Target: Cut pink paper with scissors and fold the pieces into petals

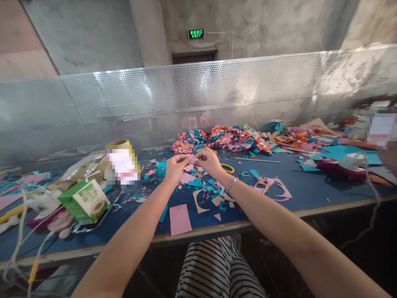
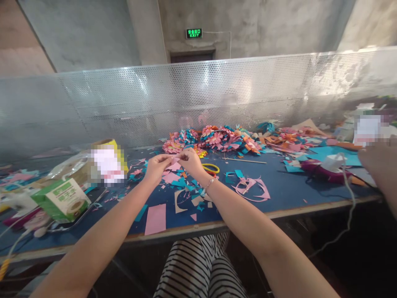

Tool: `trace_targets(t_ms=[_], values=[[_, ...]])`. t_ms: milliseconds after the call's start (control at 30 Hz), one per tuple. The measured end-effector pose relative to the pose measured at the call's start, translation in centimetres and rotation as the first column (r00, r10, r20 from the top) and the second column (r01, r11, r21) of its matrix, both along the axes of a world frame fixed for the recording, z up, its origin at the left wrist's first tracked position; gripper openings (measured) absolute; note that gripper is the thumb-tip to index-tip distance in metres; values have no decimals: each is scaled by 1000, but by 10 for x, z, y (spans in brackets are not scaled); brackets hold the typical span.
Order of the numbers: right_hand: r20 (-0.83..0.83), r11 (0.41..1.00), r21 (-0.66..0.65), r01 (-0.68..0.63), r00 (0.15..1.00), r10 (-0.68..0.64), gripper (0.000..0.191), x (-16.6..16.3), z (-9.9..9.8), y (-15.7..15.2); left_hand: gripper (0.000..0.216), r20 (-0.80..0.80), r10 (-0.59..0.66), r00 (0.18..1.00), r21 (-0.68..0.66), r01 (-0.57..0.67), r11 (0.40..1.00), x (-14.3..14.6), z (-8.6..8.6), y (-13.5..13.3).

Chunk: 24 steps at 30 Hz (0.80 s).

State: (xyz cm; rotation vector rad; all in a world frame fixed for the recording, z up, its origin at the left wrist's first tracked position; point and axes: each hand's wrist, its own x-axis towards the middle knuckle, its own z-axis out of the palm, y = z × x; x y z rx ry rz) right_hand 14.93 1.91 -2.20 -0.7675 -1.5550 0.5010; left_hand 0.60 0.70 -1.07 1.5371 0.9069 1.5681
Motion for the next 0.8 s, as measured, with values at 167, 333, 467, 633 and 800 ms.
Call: trace_targets(t_ms=[167,333,467,633,800], values=[[-142,975,-131,-180,977,162,22,2,-4,8,15,-103,84,991,114,-72,991,-5,3,4],[-43,971,-95,-219,976,216,30,7,1,1,14,-197,133,971,217,-89,972,-8,6,5],[28,979,-44,-201,979,202,26,4,4,-6,13,-260,122,958,234,-60,970,-6,6,3],[-6,976,-56,-211,978,211,22,1,3,-3,14,-279,58,959,241,11,970,-3,7,-2],[-74,969,-97,-227,973,220,24,3,2,-1,15,-291,64,955,239,8,971,-3,8,-5]])
